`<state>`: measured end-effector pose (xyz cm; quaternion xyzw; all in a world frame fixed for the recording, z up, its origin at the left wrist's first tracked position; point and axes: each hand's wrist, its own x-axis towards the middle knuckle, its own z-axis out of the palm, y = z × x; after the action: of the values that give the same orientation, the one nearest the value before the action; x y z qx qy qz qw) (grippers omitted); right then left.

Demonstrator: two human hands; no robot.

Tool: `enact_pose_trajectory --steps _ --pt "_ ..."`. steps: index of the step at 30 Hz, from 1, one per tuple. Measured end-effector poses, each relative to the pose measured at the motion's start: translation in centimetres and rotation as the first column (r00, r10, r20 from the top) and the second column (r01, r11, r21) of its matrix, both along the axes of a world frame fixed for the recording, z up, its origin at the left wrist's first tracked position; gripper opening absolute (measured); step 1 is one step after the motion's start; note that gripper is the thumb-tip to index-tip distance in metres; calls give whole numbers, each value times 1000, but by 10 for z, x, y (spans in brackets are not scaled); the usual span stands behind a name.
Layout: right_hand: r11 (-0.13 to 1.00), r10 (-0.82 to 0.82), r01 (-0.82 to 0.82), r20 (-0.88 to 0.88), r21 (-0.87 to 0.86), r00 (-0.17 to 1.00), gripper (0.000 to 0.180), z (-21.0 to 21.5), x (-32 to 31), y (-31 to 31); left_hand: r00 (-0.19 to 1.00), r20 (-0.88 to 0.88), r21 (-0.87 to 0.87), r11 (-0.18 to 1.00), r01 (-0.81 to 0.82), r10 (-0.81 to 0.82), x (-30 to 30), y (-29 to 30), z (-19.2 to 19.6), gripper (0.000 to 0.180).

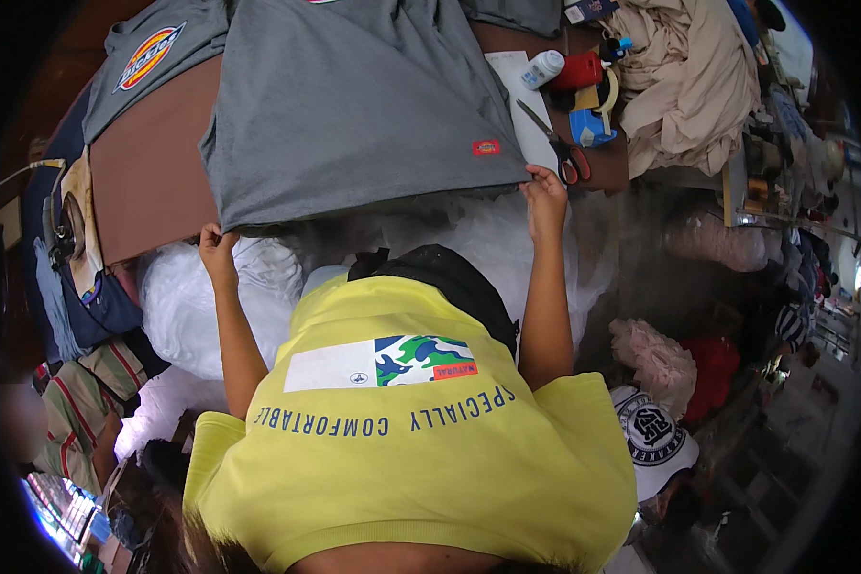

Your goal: The person picks up a grey t-shirt from a stack, smooths it out on the table, and folds the bottom edge upward. They use shears to trim loose threads, then fold the sleeves and sides inward to complete the fold.

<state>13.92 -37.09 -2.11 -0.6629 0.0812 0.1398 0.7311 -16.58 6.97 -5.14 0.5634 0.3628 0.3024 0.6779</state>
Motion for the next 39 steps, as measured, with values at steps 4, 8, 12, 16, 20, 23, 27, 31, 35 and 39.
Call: enact_pose_trajectory --steps 4,8,12,16,20,23,27,31,35,39 --pt "999 -18 21 -65 48 998 21 4 6 -2 982 -81 -154 972 -179 169 9 -11 8 22" --pt "1000 22 -21 -83 7 996 25 15 12 0 955 -264 -84 983 -165 138 15 -13 34 23" --pt "987 72 -82 -76 -142 995 37 12 31 5 904 -422 -24 996 -88 70 24 9 42 38" --pt "963 146 -143 -7 -228 989 32 14 42 14 779 -619 369 912 177 100 41 18 36 38" --pt "822 382 -152 334 -549 862 28 19 34 21 758 -565 732 622 278 326 61 8 44 28" --pt "723 504 -111 411 -681 760 26 22 25 21 870 -457 776 562 288 186 91 -16 51 20" --pt "440 403 419 592 -794 698 24 8 40 -4 861 -455 719 476 507 -228 162 -85 63 16" --pt "325 439 251 380 -912 814 27 21 43 -17 681 -456 701 240 671 -573 234 -167 68 20" --pt "280 447 197 309 -940 839 34 30 45 -25 578 -413 727 128 675 -704 286 -228 64 20" --pt "268 434 169 275 -949 858 35 37 34 -32 630 -472 810 -21 586 -617 305 -252 41 16"
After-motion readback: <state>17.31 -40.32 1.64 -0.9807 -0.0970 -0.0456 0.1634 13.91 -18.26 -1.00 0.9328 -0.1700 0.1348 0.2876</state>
